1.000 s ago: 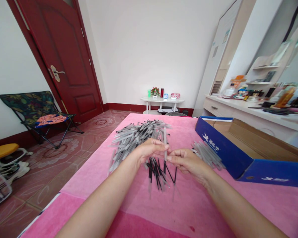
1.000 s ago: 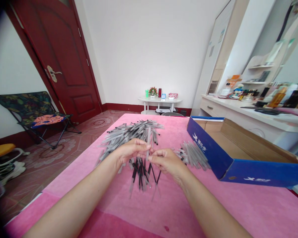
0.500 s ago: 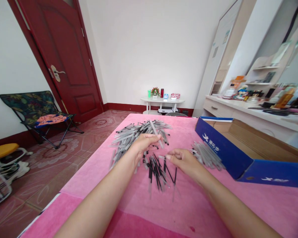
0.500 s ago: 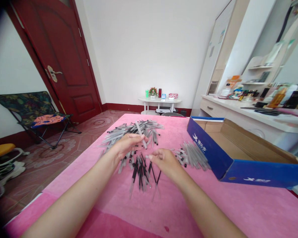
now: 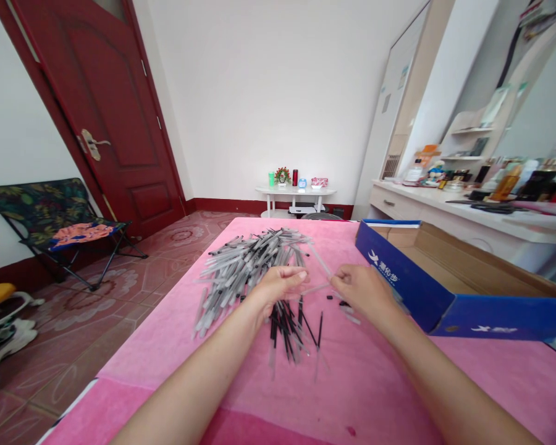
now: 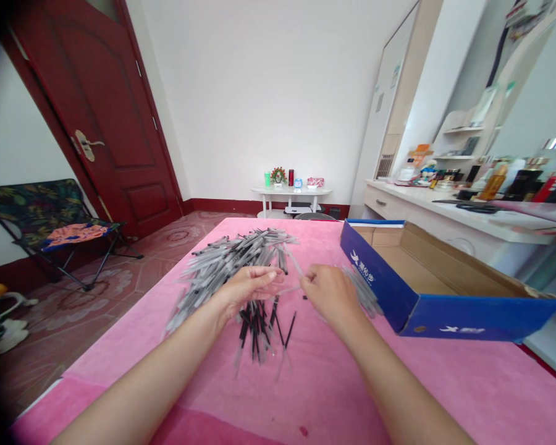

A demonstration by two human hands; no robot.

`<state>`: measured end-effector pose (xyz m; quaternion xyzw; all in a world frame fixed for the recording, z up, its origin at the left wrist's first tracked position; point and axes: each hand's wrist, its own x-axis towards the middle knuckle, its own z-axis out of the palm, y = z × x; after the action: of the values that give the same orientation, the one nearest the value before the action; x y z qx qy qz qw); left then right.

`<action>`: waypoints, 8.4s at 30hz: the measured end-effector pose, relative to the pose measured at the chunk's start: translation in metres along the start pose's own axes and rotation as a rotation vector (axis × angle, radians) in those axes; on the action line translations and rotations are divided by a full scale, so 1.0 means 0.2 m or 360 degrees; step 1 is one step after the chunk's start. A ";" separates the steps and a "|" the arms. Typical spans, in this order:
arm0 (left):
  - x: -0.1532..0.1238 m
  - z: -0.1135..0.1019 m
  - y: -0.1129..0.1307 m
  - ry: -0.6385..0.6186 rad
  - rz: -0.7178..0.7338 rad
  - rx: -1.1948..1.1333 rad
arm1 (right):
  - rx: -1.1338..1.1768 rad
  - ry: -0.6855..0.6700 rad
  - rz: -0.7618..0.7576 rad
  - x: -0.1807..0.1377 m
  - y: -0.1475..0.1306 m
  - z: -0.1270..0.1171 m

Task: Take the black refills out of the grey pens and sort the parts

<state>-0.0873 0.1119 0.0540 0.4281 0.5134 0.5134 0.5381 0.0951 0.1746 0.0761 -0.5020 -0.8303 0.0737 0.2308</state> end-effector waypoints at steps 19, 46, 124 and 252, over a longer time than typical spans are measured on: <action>0.00 0.01 -0.01 -0.0087 0.0018 0.0049 | -0.0638 -0.0061 0.0645 0.12 0.37 -0.03; 0.05 -0.05 -0.05 0.0119 0.0056 -0.0021 | 0.1045 -0.0723 0.0021 0.02 0.11 0.14; 0.08 -0.20 -0.05 0.0683 0.0491 0.0447 | -0.0098 -0.0016 -0.0181 0.02 0.07 0.13; -0.20 -0.13 0.25 0.0433 0.0541 -0.0233 | 0.1974 -0.0605 0.0237 0.00 -0.21 -0.02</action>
<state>-0.1173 0.0762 0.1044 0.3951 0.4631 0.6856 0.3992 0.0638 0.1547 0.0942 -0.3102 -0.6229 0.6424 0.3210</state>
